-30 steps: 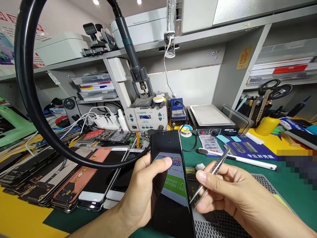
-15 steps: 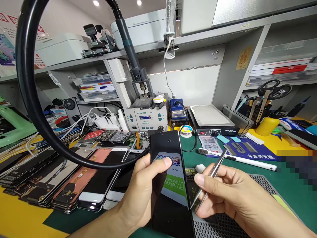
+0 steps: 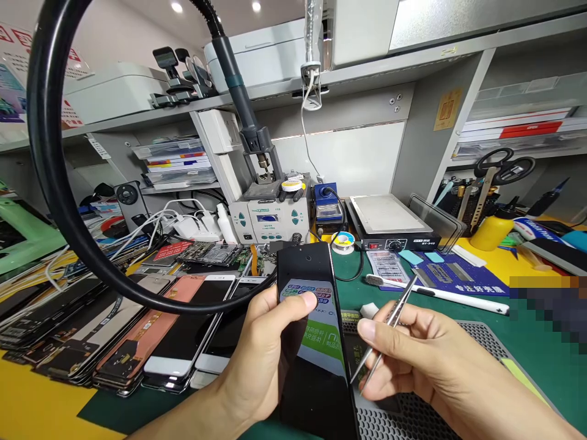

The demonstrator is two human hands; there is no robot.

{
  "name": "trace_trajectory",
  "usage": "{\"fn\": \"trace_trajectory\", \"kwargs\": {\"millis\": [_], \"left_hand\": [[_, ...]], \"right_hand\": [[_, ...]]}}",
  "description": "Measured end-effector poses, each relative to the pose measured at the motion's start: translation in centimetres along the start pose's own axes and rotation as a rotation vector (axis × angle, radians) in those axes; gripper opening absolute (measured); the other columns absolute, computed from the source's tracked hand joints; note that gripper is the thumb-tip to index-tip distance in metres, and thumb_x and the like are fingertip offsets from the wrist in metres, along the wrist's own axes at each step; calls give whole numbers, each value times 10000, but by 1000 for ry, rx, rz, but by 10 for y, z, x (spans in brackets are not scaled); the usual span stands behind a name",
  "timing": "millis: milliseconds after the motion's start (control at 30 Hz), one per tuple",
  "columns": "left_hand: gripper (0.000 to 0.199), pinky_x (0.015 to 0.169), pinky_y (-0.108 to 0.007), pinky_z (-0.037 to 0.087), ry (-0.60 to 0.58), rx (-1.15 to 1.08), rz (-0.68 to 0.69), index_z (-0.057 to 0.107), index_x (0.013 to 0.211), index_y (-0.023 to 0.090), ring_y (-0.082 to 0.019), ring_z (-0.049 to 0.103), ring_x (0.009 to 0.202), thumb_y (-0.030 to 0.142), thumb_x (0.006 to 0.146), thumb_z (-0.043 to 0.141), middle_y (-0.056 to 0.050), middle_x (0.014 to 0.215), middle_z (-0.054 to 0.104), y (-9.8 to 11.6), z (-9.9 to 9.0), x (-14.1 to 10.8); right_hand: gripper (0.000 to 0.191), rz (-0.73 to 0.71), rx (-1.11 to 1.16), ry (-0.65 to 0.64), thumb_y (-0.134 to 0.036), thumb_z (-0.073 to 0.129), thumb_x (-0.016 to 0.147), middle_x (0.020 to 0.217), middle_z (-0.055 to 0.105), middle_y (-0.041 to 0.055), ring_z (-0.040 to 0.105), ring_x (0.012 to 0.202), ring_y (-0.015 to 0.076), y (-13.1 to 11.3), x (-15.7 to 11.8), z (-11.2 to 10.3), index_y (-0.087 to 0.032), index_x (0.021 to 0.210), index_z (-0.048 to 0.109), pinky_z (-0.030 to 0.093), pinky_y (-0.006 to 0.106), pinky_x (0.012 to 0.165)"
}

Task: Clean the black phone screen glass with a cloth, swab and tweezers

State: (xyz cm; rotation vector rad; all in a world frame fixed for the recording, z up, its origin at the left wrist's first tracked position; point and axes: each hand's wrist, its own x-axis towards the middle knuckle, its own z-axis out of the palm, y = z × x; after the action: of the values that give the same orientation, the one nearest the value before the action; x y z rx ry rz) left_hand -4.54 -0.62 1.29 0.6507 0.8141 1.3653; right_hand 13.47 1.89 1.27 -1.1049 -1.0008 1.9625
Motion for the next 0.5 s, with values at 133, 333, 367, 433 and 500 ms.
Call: {"fn": "trace_trajectory", "kwargs": {"millis": [133, 333, 367, 433, 500], "left_hand": [[184, 769, -343, 567, -3, -18, -9, 771, 1019, 156, -232, 732, 811, 176, 867, 668, -66, 836, 771, 0, 0, -1], [154, 753, -354, 568, -32, -43, -32, 769, 968, 149, -227, 731, 753, 173, 872, 652, -69, 791, 763, 0, 1, -1], [145, 757, -352, 568, -38, -45, -35, 766, 950, 147, -225, 731, 751, 171, 875, 644, -69, 787, 763, 1, 1, -1], [132, 768, -348, 567, -53, -43, -34, 759, 916, 145, -219, 731, 748, 165, 878, 634, -65, 783, 763, 1, 1, -1], [124, 778, -343, 565, -60, -35, -32, 752, 893, 143, -215, 731, 747, 168, 880, 631, -63, 780, 764, 1, 1, -1]], "right_hand": [[386, 9, 19, 10, -444, 908, 699, 628, 742, 28, 714, 566, 166, -1, 0, 1, -167, 736, 642, 612, 271, 628], [322, -28, 18, 7, -415, 865, 775, 671, 761, 38, 722, 594, 164, 1, -3, -1, -161, 765, 666, 607, 266, 648], [316, -32, 19, 8, -408, 861, 782, 674, 762, 39, 723, 598, 164, 1, -3, -1, -159, 768, 667, 605, 265, 649], [312, -47, 31, -3, -404, 856, 789, 677, 763, 40, 729, 621, 168, 1, -3, -2, -158, 763, 665, 606, 265, 658], [308, -61, 50, -7, -401, 854, 794, 682, 761, 33, 734, 643, 173, 0, -3, -2, -163, 757, 661, 609, 273, 677]]}}
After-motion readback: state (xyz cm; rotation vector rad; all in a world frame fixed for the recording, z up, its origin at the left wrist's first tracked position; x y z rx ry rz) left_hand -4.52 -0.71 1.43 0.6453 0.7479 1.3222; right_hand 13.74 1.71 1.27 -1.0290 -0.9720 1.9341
